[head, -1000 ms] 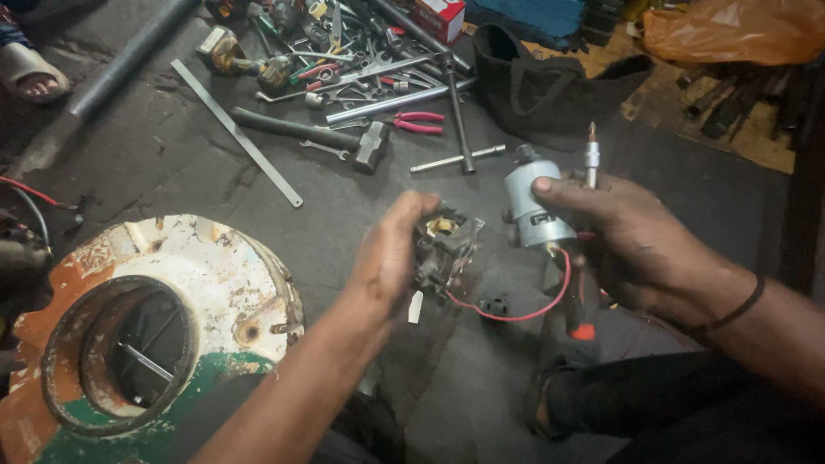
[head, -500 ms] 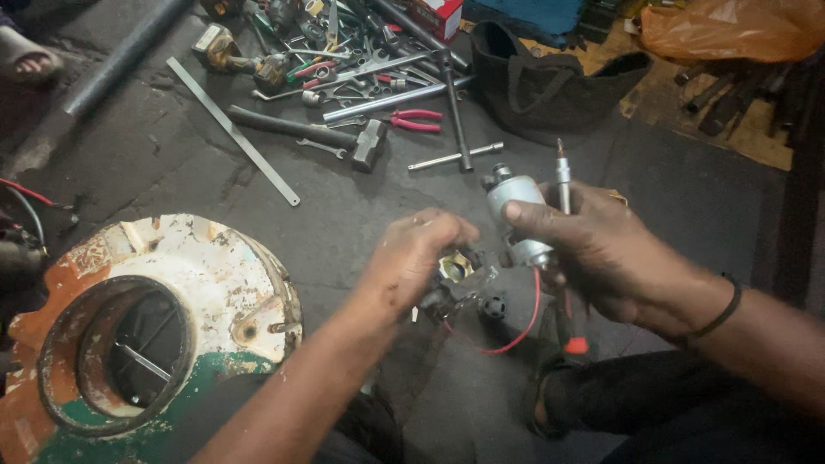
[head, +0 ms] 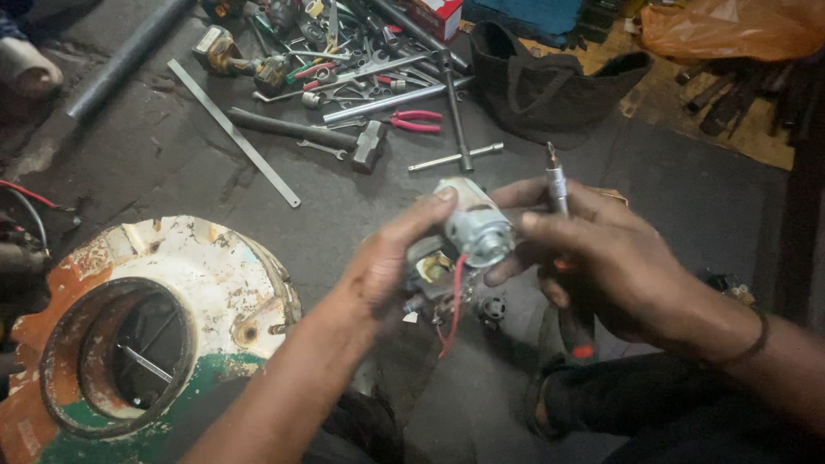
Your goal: The person disassembles a small electric motor using a screwdriver, removes the internal rotor, and then reassembles the motor housing. The person uses a screwdriver to remove screws from the motor casing, separates the two halves, and then puts them back together.
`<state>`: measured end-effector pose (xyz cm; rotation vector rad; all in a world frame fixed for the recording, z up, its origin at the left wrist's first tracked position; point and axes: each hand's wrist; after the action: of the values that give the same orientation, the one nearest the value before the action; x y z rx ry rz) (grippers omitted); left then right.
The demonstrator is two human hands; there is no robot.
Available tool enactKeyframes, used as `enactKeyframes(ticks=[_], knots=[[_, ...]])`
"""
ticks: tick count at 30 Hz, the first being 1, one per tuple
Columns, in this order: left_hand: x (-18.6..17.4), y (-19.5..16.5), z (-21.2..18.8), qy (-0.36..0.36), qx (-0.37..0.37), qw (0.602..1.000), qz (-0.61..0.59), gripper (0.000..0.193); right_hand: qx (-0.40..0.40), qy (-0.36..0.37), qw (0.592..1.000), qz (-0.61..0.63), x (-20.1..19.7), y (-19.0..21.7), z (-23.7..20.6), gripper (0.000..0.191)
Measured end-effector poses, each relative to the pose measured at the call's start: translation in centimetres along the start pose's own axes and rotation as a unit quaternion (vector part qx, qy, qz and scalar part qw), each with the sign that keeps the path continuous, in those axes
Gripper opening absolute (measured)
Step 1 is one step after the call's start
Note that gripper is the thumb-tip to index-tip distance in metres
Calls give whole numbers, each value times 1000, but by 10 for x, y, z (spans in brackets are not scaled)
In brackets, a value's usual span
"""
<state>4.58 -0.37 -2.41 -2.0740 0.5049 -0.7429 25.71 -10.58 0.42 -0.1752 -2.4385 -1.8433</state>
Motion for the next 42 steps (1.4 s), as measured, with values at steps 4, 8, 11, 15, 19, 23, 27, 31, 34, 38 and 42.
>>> enactKeyframes(ticks=[4,8,11,15,19,23,27,31,34,38,42], knots=[[-3,-6,-5,114,49,980,-155,63,-141,71,984,-79,5,9,-8,47],[-4,-4,-7,124,33,973,-193,57,-122,24,988,-89,18,15,-18,48],[-6,-2,-7,98,8,973,-210,56,-131,3,981,-142,23,17,-22,48],[-5,-4,-7,88,23,975,-202,57,-166,15,974,-151,25,18,-23,41],[-2,-6,-10,98,29,977,-189,59,-215,-4,947,-241,27,18,-22,38],[1,-5,-10,82,40,982,-164,59,-346,-52,830,-434,25,21,-20,31],[2,-2,-8,53,47,982,-173,54,-380,-86,783,-485,22,26,-22,23],[2,1,-5,60,64,980,-181,51,-412,-88,742,-522,20,29,-19,20],[3,3,-4,53,62,981,-178,51,-416,-91,714,-556,18,29,-19,19],[3,5,-3,48,58,979,-192,47,-417,-100,674,-602,19,26,-17,20],[3,8,-4,44,57,980,-184,47,-404,-97,668,-617,20,26,-16,20]])
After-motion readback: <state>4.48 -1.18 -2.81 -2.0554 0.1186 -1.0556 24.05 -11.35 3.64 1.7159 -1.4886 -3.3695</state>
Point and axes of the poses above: each hand's wrist, its own z-axis towards the middle knuckle, its own x-axis out of the palm, y = z × x, and after that the axes turned 4 degrees about z, right-handed
